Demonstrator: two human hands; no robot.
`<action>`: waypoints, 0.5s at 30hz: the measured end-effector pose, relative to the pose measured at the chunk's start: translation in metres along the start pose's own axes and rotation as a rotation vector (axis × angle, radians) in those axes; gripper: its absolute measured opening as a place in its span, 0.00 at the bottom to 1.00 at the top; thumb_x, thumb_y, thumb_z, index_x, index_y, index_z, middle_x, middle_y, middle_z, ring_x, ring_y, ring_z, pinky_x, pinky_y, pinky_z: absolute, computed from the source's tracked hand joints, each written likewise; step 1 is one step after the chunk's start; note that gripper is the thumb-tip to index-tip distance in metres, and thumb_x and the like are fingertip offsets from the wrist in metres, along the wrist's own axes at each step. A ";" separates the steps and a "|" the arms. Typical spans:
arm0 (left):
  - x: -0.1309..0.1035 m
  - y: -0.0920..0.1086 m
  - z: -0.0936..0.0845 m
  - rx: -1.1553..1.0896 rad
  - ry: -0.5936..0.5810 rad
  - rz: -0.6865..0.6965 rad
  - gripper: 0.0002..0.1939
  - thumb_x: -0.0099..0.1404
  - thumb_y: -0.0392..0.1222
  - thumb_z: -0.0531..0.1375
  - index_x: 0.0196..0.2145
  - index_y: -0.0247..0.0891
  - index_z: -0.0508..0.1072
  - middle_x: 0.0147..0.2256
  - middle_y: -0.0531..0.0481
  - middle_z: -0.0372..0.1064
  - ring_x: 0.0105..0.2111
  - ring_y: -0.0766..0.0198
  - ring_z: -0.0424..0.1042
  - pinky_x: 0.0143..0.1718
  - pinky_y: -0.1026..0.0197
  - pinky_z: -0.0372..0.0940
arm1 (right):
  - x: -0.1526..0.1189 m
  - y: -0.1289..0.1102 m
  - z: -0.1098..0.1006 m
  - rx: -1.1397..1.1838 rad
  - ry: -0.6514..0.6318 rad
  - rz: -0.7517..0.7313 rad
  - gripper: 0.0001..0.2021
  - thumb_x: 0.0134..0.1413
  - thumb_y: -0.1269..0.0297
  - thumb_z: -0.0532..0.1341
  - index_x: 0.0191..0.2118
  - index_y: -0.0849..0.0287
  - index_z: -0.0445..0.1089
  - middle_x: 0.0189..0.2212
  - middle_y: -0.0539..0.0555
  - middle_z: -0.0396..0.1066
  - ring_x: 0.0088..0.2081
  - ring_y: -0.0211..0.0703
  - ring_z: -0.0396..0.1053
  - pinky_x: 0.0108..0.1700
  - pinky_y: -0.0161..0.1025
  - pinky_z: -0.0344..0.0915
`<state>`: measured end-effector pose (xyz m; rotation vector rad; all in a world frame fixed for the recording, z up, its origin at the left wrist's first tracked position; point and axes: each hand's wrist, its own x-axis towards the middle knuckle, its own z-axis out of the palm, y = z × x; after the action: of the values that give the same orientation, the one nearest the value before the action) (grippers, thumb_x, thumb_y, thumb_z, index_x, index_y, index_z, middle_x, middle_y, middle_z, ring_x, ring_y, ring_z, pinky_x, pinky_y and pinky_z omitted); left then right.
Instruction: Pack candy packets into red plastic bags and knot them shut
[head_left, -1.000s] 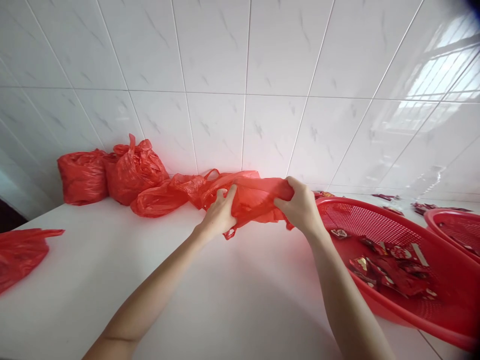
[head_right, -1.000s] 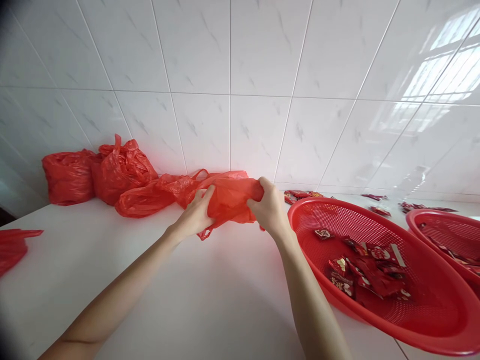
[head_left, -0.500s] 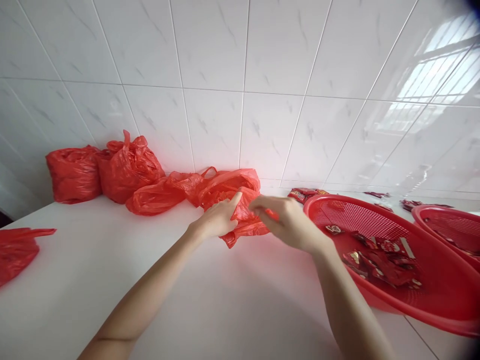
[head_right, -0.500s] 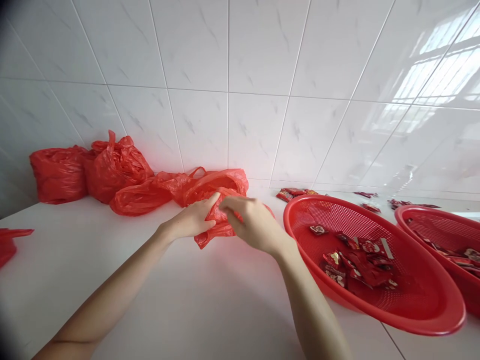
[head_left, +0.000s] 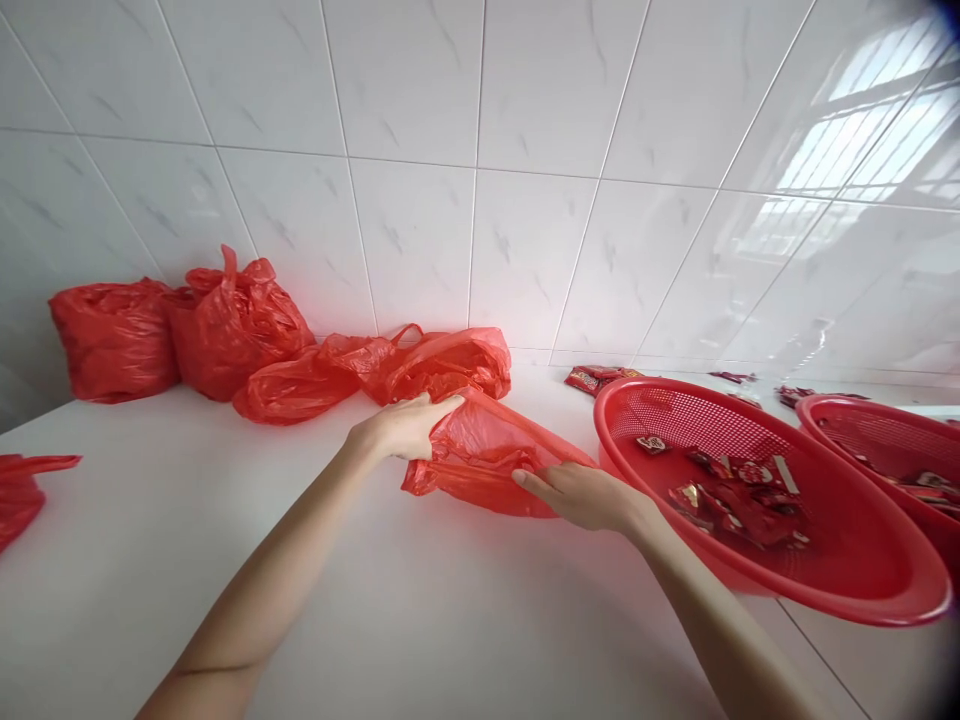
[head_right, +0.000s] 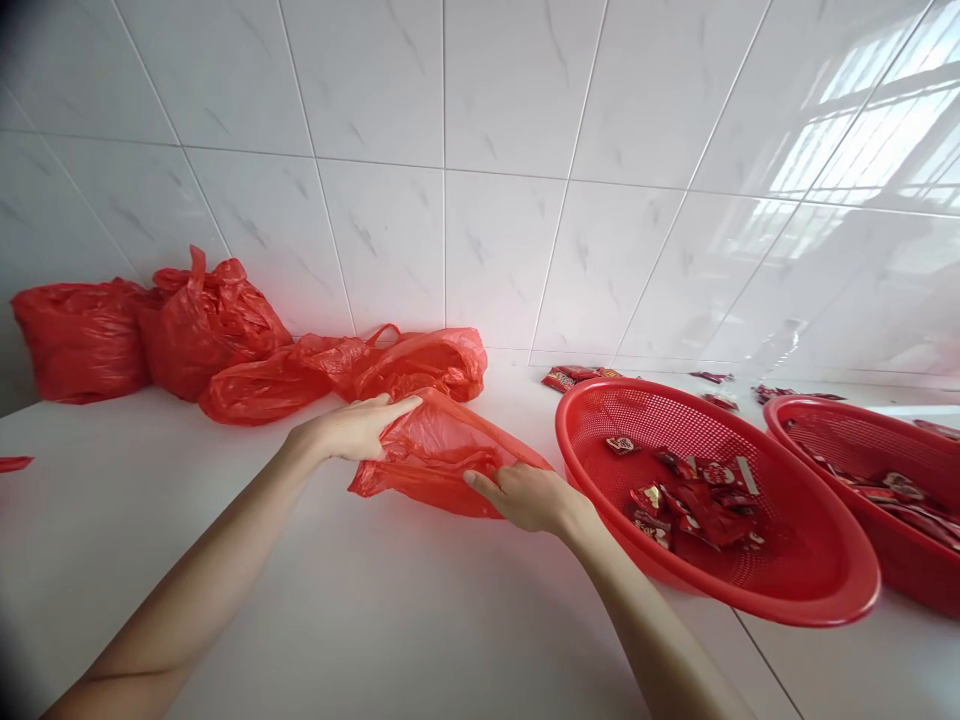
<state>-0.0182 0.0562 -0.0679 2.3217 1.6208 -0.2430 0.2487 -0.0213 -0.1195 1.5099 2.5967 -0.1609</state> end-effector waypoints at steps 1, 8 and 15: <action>0.001 -0.001 0.000 0.010 -0.021 0.001 0.55 0.56 0.38 0.64 0.71 0.61 0.36 0.71 0.44 0.44 0.60 0.45 0.64 0.46 0.57 0.67 | -0.001 -0.001 0.001 -0.039 -0.038 0.000 0.25 0.60 0.76 0.53 0.62 0.52 0.63 0.26 0.51 0.66 0.26 0.42 0.61 0.27 0.37 0.52; -0.016 0.015 -0.002 -0.058 0.172 0.292 0.35 0.62 0.44 0.61 0.65 0.60 0.59 0.72 0.52 0.35 0.67 0.44 0.51 0.57 0.51 0.61 | 0.003 -0.017 0.001 0.095 0.080 0.261 0.15 0.66 0.69 0.48 0.33 0.58 0.70 0.25 0.53 0.69 0.25 0.40 0.65 0.25 0.37 0.49; -0.016 0.051 0.018 -0.065 0.180 0.581 0.19 0.67 0.34 0.48 0.39 0.44 0.79 0.37 0.47 0.74 0.37 0.56 0.73 0.39 0.57 0.65 | 0.016 -0.026 0.000 0.087 0.027 0.205 0.09 0.58 0.72 0.55 0.41 0.60 0.71 0.37 0.59 0.75 0.37 0.48 0.74 0.29 0.36 0.55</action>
<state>0.0249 0.0201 -0.0725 2.6952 0.9307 0.1494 0.2184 -0.0207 -0.1219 1.8079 2.4632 -0.2363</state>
